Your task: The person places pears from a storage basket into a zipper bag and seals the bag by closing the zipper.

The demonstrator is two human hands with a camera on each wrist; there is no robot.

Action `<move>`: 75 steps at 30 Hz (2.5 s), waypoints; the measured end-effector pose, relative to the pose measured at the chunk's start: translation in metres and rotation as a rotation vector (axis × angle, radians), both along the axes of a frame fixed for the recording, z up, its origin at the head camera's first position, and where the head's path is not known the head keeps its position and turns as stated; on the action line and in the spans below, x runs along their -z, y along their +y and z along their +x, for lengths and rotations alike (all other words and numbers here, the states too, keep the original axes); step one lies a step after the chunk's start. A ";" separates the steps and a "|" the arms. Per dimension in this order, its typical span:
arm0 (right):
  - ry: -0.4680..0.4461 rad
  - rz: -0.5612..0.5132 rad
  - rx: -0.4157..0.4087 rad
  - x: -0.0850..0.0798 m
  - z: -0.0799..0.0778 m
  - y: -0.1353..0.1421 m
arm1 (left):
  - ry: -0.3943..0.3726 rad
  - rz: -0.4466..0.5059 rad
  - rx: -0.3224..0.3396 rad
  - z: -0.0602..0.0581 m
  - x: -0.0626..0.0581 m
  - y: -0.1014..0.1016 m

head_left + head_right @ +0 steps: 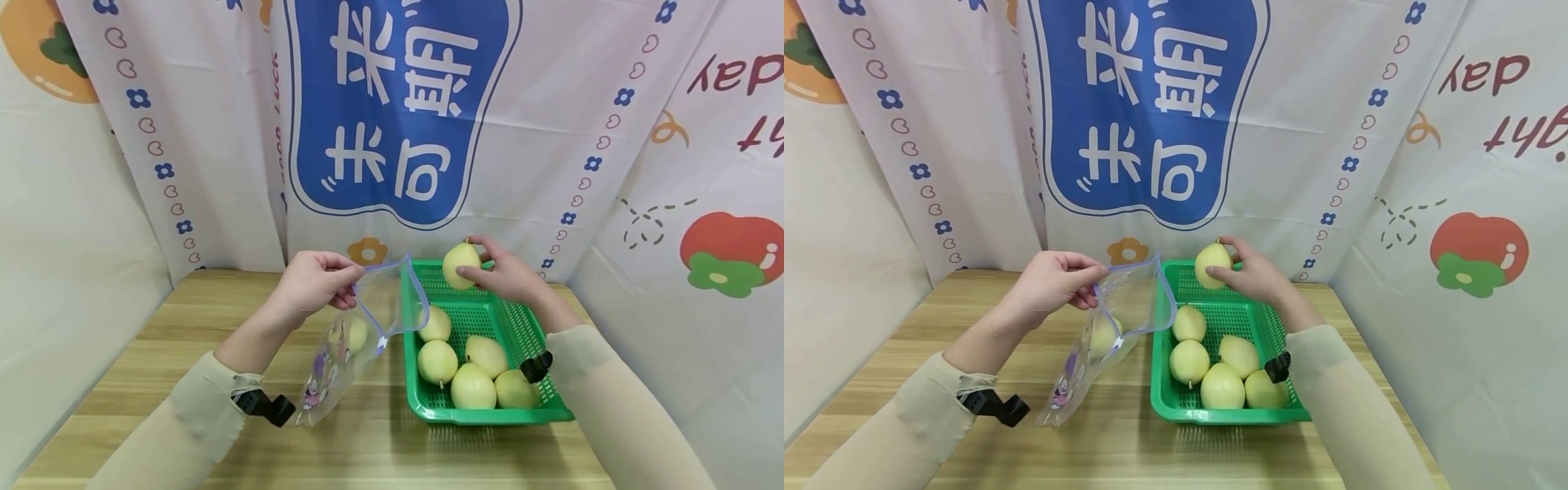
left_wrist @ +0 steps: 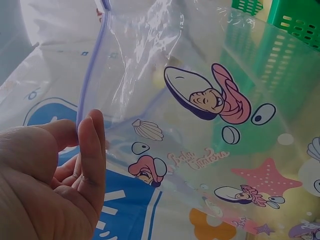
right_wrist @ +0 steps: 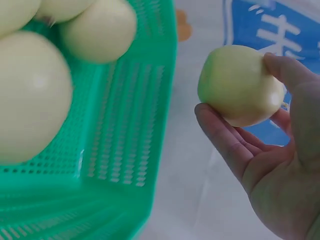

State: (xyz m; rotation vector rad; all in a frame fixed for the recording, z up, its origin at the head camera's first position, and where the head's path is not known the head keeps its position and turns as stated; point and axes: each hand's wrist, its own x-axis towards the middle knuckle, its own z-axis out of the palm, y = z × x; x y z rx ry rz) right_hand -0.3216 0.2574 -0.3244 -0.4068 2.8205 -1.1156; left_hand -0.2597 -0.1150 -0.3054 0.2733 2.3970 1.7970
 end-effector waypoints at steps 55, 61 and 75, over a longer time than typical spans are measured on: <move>0.133 0.378 -0.558 -0.037 0.058 -0.115 | 0.019 -0.008 0.006 0.001 -0.005 0.004; 0.156 0.232 -0.462 -0.046 0.053 -0.099 | 0.015 -0.001 -0.003 0.002 -0.005 0.002; 0.152 0.285 -0.226 -0.018 0.010 -0.040 | -0.015 0.036 0.000 0.003 0.000 -0.003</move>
